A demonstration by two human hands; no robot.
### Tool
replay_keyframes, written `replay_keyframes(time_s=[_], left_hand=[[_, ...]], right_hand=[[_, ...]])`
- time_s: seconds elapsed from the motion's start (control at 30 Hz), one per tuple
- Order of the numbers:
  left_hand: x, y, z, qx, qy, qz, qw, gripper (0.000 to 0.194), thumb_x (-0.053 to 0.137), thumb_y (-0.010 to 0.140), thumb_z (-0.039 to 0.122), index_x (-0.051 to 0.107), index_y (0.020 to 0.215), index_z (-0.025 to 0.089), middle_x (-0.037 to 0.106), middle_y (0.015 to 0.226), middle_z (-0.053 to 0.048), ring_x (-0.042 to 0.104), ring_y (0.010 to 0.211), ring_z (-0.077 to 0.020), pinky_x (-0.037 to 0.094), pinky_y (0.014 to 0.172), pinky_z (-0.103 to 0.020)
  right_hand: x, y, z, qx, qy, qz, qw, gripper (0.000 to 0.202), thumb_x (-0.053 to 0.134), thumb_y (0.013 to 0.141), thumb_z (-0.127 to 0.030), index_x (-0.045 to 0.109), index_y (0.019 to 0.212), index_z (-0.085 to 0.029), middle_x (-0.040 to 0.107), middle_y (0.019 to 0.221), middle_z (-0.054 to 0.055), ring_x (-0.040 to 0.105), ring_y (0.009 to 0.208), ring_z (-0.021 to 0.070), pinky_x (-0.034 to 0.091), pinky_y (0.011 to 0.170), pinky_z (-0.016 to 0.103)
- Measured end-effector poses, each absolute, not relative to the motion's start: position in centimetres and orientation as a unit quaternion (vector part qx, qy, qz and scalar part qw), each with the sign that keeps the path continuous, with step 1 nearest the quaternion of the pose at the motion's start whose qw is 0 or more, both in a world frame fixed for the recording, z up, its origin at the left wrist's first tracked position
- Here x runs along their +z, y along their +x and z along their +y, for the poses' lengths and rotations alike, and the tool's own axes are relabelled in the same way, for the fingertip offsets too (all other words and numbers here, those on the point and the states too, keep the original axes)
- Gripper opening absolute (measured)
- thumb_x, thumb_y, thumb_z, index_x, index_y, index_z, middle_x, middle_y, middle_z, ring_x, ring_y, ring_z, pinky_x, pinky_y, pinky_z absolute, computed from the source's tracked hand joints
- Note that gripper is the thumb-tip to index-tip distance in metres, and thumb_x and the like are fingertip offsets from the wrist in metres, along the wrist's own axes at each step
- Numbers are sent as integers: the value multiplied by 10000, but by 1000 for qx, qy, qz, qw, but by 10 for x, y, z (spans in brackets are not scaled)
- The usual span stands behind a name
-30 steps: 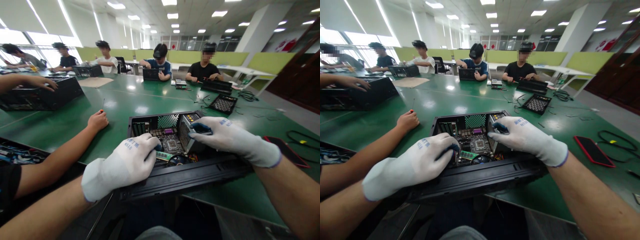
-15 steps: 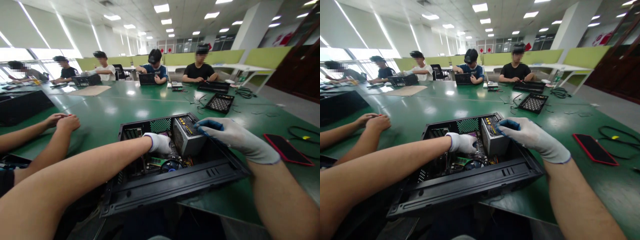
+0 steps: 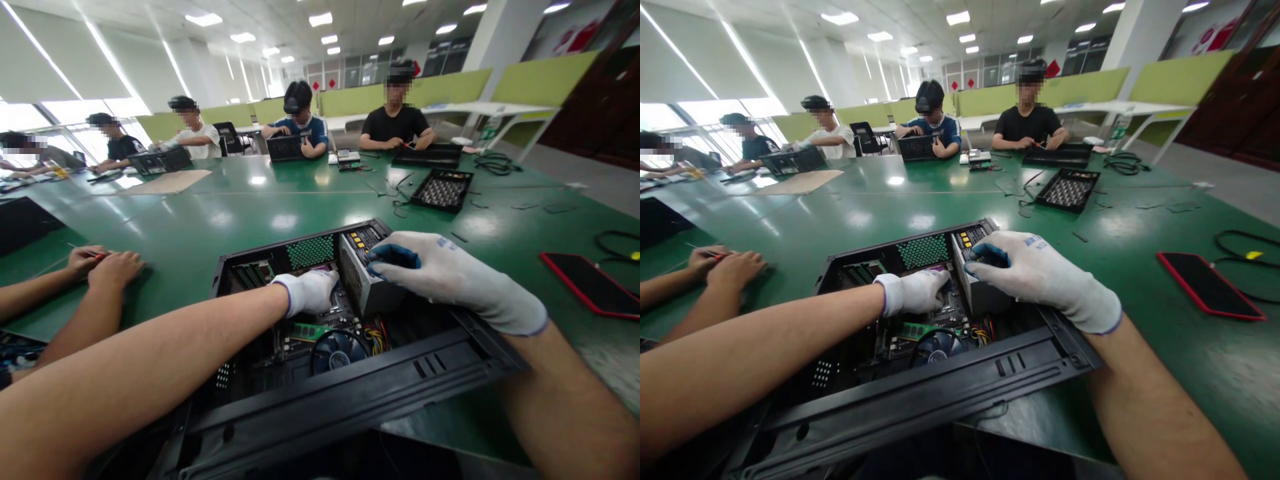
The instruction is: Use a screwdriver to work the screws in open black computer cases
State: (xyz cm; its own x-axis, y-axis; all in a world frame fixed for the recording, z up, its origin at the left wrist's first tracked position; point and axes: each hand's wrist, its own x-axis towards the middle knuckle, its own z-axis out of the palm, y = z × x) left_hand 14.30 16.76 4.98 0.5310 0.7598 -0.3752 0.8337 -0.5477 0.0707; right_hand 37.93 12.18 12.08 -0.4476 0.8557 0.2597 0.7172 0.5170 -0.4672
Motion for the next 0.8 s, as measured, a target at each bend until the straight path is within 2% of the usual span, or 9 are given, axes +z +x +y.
replay_keyframes(time_s=[0.17, 0.4, 0.57, 0.7, 0.8], left_hand=[[58, 146, 167, -125, 868, 465, 120, 531, 645, 874, 209, 553, 1394, 152, 656, 1415, -148, 641, 1295, -270, 510, 1085, -311], [54, 146, 167, -118, 864, 473, 130, 601, 651, 886, 234, 514, 1467, 162, 653, 1434, -130, 649, 1282, -258, 520, 1067, -301], [56, 145, 166, -119, 871, 462, 115, 589, 688, 849, 254, 564, 1420, 176, 685, 1375, -128, 665, 1246, -282, 538, 1041, -331], [58, 144, 168, -132, 870, 465, 100, 604, 765, 810, 401, 625, 1350, 169, 705, 1333, -142, 677, 1218, -313, 552, 1014, -348], [57, 144, 169, -151, 866, 468, 94, 549, 802, 769, 447, 696, 1238, 182, 753, 1218, -130, 716, 1128, -318, 573, 953, -350]], right_hand=[[123, 378, 122, 151, -470, -839, 228, 457, 605, 932, -626, 747, 1101, -226, 772, 1055, 51, 695, 921, 237, 495, 769, 328], [123, 377, 121, 152, -477, -837, 222, 444, 596, 932, -632, 756, 1069, -242, 773, 1013, 42, 684, 885, 246, 489, 742, 349], [122, 377, 122, 164, -478, -831, 231, 386, 641, 917, -587, 754, 1087, -260, 775, 1025, 31, 692, 896, 255, 501, 747, 360], [120, 378, 123, 161, -471, -834, 237, 350, 644, 925, -565, 749, 1085, -272, 779, 1023, 22, 699, 894, 254, 511, 746, 357], [120, 378, 123, 163, -472, -834, 236, 352, 640, 927, -572, 748, 1087, -277, 782, 1020, 23, 703, 897, 260, 520, 739, 360]])
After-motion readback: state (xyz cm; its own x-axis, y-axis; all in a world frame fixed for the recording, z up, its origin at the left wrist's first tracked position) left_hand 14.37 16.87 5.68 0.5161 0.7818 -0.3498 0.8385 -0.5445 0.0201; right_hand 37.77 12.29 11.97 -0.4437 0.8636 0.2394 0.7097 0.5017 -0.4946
